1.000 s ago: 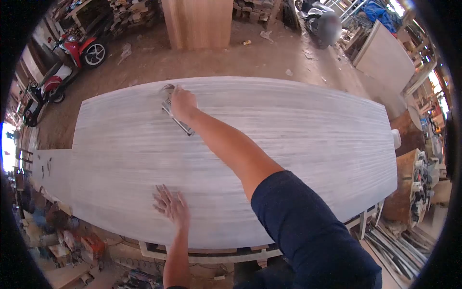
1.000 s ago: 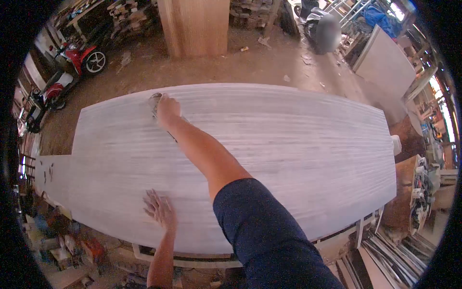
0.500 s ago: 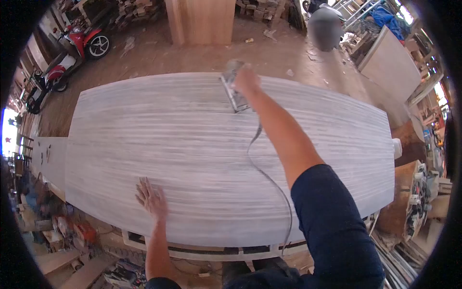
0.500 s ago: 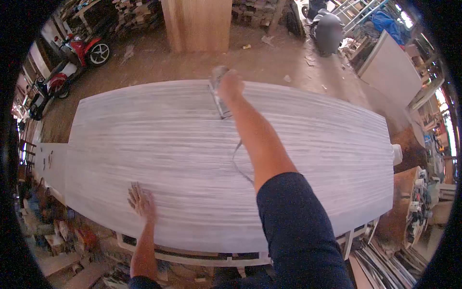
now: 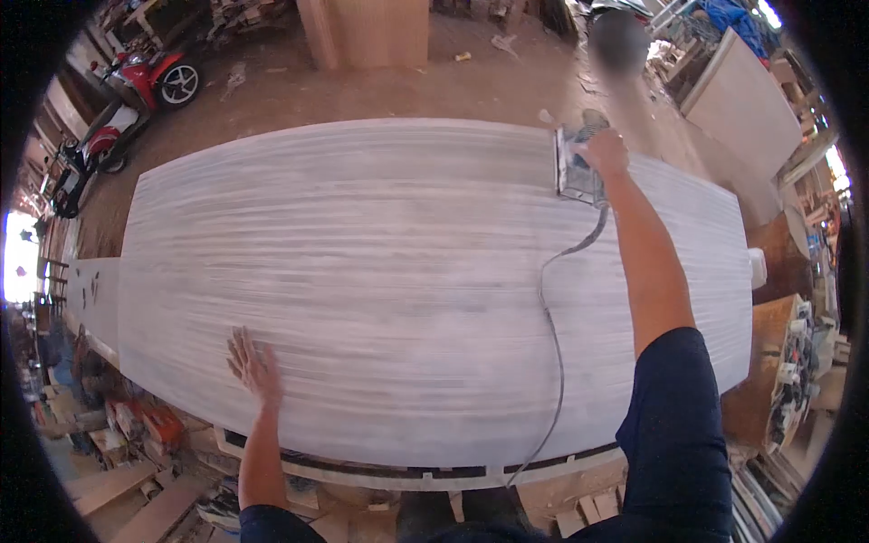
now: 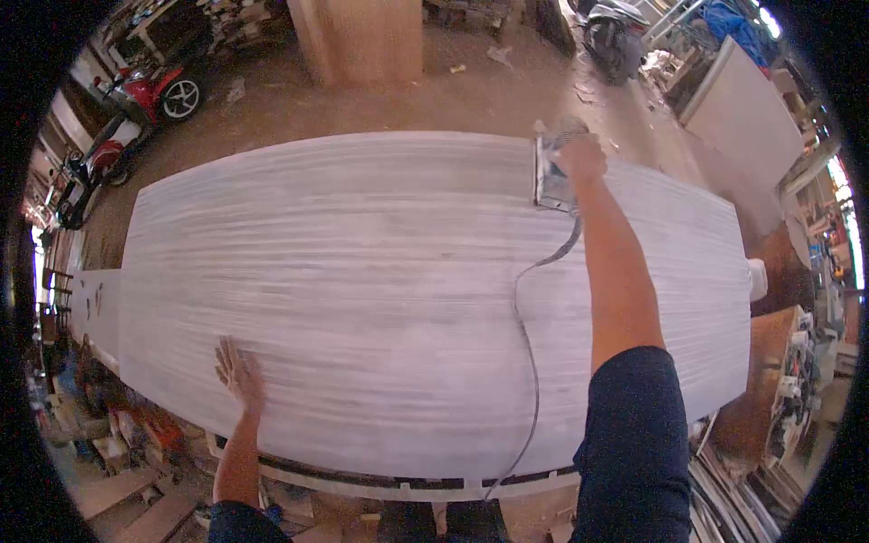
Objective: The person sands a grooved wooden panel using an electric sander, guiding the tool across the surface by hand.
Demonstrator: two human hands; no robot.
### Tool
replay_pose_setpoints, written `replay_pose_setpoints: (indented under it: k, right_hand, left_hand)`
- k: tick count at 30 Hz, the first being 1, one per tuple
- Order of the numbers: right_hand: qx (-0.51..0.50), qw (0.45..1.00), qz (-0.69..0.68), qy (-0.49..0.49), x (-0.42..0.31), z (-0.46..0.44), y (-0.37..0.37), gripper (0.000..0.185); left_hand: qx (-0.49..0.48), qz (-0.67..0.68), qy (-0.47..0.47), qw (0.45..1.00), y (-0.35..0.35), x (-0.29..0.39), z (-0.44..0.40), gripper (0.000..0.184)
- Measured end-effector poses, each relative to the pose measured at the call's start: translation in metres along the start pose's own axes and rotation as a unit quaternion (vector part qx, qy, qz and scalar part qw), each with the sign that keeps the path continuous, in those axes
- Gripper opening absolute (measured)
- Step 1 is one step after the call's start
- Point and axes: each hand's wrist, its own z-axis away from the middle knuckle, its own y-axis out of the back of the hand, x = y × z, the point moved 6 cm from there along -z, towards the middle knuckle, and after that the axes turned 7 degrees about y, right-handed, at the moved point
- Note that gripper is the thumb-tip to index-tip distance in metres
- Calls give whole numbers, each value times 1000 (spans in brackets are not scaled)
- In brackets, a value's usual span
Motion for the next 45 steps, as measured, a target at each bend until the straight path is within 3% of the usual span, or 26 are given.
replay_pose_setpoints:
  k: [3,5,8,18,21,23,29,30,32,37,40,42,45]
  right_hand:
    - [-12,996,-39,-77,43,26,-3,76]
    - [-76,994,-58,-58,27,67,34,86]
    - [-50,995,-59,-66,5,92,50,88]
    - [-7,992,-127,-3,-162,82,53,97]
    - [-36,992,-112,34,-226,79,62,95]
    - [89,988,-84,90,-272,81,76,84]
    - [-25,985,-140,97,-412,76,104,74]
    - [-25,985,-141,100,-431,70,91,74]
    - [71,982,-138,112,-473,62,84,71]
    - [25,962,-224,151,-574,105,118,52]
    - [34,946,-256,197,-621,135,121,46]
    - [-6,928,-351,125,-637,148,111,45]
    - [-5,935,-319,152,-636,187,123,46]
  left_hand:
    - [-22,-29,5,999,-5,-1,-2,62]
    - [-33,-53,11,998,-6,-3,-5,63]
    - [-49,-34,14,998,4,6,-4,64]
    - [-90,-43,20,995,4,10,-6,64]
    - [-113,-25,19,993,7,14,-3,65]
    - [-116,-12,11,993,5,13,-3,65]
    - [-133,28,-6,991,9,10,-11,69]
    - [-136,24,-14,990,9,12,-10,68]
    - [-136,20,-20,990,10,12,-12,69]
    - [-133,49,-24,990,14,14,-11,68]
    - [-110,36,-29,993,17,15,-9,70]
    - [-105,27,-24,994,20,18,-7,70]
    - [-101,17,-17,995,24,19,-9,69]
